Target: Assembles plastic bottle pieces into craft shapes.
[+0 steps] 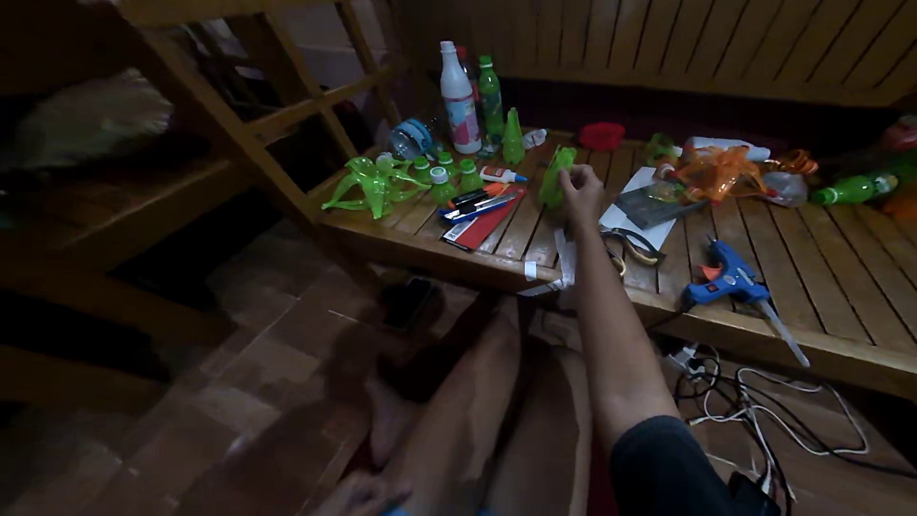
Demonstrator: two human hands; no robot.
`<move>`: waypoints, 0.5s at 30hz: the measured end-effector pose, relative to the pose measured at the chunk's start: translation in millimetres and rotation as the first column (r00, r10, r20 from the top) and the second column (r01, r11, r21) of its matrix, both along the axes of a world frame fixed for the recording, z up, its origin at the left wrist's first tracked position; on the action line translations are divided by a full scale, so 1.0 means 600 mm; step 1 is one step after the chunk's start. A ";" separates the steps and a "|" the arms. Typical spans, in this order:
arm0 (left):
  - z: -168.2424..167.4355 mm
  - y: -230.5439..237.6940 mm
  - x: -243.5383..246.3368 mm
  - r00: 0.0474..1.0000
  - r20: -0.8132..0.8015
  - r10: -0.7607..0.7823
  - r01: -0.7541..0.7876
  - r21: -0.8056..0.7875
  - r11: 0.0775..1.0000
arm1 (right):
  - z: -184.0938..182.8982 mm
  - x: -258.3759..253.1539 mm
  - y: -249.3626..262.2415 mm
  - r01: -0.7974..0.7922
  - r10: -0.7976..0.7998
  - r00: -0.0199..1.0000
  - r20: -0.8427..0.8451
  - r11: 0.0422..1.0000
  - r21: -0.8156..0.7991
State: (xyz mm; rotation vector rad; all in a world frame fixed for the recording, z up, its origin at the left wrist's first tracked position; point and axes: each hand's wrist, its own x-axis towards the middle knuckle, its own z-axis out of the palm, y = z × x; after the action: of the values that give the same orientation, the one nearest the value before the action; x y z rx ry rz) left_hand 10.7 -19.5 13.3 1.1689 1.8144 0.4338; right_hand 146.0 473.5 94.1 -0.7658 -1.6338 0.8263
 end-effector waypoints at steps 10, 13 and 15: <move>-0.069 0.209 -0.027 0.865 -0.208 0.457 -0.386 0.306 0.870 | -0.001 0.005 -0.003 -0.001 0.001 1.000 -0.007 1.000 -0.013; -0.045 0.127 -0.022 0.961 -0.195 0.196 -0.112 0.372 0.922 | -0.001 0.004 0.000 0.002 -0.003 1.000 -0.027 1.000 -0.020; 0.029 0.081 0.035 0.977 -0.188 0.102 -0.064 0.196 0.979 | 0.001 0.004 0.002 -0.003 0.002 0.999 -0.037 0.999 -0.032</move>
State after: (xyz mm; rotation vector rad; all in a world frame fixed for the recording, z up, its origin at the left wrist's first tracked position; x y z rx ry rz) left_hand 31.5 29.4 30.8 1.3065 2.0346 0.5653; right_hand 148.6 475.0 94.4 -0.7666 -1.5920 0.8654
